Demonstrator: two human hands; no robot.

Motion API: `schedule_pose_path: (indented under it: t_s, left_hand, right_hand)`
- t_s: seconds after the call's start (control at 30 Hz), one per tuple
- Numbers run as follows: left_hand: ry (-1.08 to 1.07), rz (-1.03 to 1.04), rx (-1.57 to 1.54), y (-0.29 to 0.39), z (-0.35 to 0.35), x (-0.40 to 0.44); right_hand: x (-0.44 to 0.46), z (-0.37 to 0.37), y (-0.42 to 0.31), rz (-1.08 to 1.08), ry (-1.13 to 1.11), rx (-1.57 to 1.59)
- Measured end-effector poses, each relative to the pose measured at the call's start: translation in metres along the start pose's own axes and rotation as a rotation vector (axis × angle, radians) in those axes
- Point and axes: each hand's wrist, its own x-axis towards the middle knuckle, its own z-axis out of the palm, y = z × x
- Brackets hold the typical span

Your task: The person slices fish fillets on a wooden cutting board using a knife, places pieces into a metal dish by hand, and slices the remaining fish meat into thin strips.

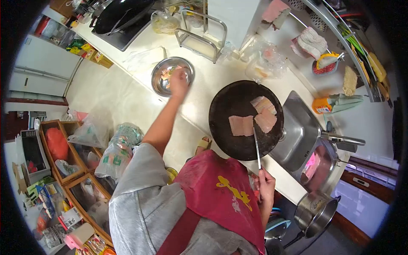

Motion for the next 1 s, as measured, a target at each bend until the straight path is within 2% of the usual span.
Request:
schedule_pose_path:
  t_s: [0.03, 0.07, 0.13, 0.2, 0.23, 0.27, 0.33, 0.37, 0.43, 0.47, 0.53, 0.57, 0.63, 0.67, 0.73, 0.77, 0.83, 0.87, 0.93, 1.0]
  left_hand:
    - [-0.107, -0.255, -0.022, 0.025, -0.039, 0.014]
    - [0.017, -0.240, 0.204, -0.031, -0.037, 0.024]
    - [-0.060, -0.226, 0.293, -0.065, -0.052, 0.043]
    - [-0.236, -0.222, 0.384, -0.106, -0.043, 0.055]
    - [-0.236, -0.014, 0.420, -0.115, -0.038, 0.057]
    - [-0.237, -0.016, 0.419, -0.124, -0.033, 0.062]
    - [-0.422, -0.079, 0.565, -0.126, -0.027, 0.070]
    - [-0.421, -0.079, 0.562, -0.128, -0.027, 0.070]
    - [-0.504, -0.166, 0.402, -0.112, -0.034, 0.071]
    - [-0.503, -0.164, 0.400, -0.107, -0.037, 0.071]
    - [-0.479, -0.343, 0.248, -0.105, -0.041, 0.069]
    - [-0.480, -0.342, 0.247, -0.103, -0.042, 0.066]
    - [-0.431, -0.652, -0.199, -0.102, -0.045, 0.062]
    - [-0.430, -0.652, -0.200, -0.102, -0.046, 0.063]
    - [-0.394, -0.746, -0.583, -0.096, -0.052, 0.066]
    - [-0.392, -0.745, -0.584, -0.093, -0.056, 0.067]
    - [-0.362, -0.846, -0.991, -0.081, -0.066, 0.068]
    - [-0.361, -0.846, -0.992, -0.077, -0.069, 0.068]
    - [-0.470, -0.794, -1.208, -0.075, -0.074, 0.070]
    - [-0.465, -0.788, -1.240, -0.069, -0.077, 0.067]
  right_hand:
    - [0.001, -0.001, 0.000, 0.002, 0.006, -0.011]
    - [0.001, -0.002, -0.001, 0.002, 0.002, -0.014]
    - [0.000, -0.002, -0.003, 0.022, 0.007, -0.025]
    - [-0.003, 0.002, -0.009, 0.029, 0.017, -0.052]
    - [-0.002, 0.002, -0.008, 0.018, 0.022, -0.051]
    - [-0.002, 0.003, -0.007, 0.007, 0.027, -0.049]
    - [-0.003, 0.005, -0.005, 0.002, 0.028, -0.052]
    - [-0.003, 0.007, -0.005, -0.005, 0.028, -0.052]
    - [-0.004, 0.009, -0.003, -0.011, 0.024, -0.052]
    - [-0.005, 0.010, -0.003, -0.014, 0.019, -0.051]
    - [-0.005, 0.012, -0.004, -0.018, 0.026, -0.059]
    - [-0.006, 0.013, -0.004, -0.020, 0.031, -0.070]
    - [-0.007, 0.014, -0.005, -0.023, 0.033, -0.075]
    - [-0.007, 0.014, -0.006, -0.029, 0.034, -0.081]
    - [-0.007, 0.014, -0.006, -0.025, 0.038, -0.087]
    - [-0.007, 0.015, -0.006, -0.021, 0.042, -0.091]
    - [-0.008, 0.015, -0.006, -0.026, 0.039, -0.093]
    - [-0.008, 0.015, -0.005, -0.031, 0.037, -0.093]
    - [-0.006, 0.014, -0.003, -0.033, 0.031, -0.090]
    - [-0.006, 0.013, -0.001, -0.035, 0.024, -0.086]
